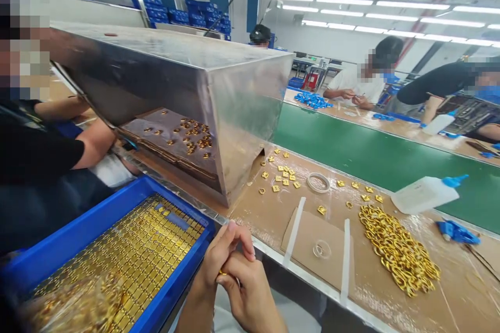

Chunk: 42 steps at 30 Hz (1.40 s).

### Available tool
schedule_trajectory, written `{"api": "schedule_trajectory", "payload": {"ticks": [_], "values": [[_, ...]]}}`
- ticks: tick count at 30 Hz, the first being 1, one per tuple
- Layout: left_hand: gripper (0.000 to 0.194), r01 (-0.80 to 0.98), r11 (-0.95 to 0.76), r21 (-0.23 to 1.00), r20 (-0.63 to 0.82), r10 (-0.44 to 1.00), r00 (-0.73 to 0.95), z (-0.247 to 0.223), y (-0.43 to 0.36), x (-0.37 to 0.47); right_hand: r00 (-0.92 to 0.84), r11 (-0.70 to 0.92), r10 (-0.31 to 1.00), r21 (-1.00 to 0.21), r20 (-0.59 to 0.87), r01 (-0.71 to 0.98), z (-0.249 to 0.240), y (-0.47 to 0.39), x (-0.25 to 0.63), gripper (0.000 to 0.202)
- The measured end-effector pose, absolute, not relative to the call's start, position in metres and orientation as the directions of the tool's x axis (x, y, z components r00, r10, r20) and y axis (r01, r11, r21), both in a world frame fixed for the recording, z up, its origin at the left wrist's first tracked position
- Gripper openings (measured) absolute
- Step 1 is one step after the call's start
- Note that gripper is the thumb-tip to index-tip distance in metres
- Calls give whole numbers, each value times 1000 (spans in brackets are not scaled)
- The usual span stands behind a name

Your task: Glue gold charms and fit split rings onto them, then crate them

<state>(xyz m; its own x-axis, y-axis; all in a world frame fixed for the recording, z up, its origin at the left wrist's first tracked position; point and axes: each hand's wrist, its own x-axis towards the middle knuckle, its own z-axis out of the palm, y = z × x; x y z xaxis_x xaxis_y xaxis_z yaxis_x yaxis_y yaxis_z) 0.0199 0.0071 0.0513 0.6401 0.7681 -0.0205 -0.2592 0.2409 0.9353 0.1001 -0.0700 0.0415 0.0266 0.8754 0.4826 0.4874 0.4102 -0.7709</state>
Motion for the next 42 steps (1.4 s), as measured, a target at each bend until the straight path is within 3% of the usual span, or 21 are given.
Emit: {"api": "schedule_trajectory", "payload": {"ticks": [25, 32, 37, 42], "values": [[77, -310, 223, 924, 77, 686, 723, 54, 7, 18, -43, 412, 889, -757, 455, 507, 51, -79, 106, 33], [75, -390, 234, 891, 48, 804, 593, 51, 3, 18, -103, 426, 889, -725, 446, 541, 54, -84, 108, 32], [64, -536, 119, 836, 221, 821, 527, 45, 10, 22, -70, 410, 890, -725, 450, 553, 61, -83, 112, 23], [45, -574, -110, 811, 464, 719, 517, 45, 16, 13, -3, 399, 871, -703, 492, 589, 66, -83, 119, 18]]}}
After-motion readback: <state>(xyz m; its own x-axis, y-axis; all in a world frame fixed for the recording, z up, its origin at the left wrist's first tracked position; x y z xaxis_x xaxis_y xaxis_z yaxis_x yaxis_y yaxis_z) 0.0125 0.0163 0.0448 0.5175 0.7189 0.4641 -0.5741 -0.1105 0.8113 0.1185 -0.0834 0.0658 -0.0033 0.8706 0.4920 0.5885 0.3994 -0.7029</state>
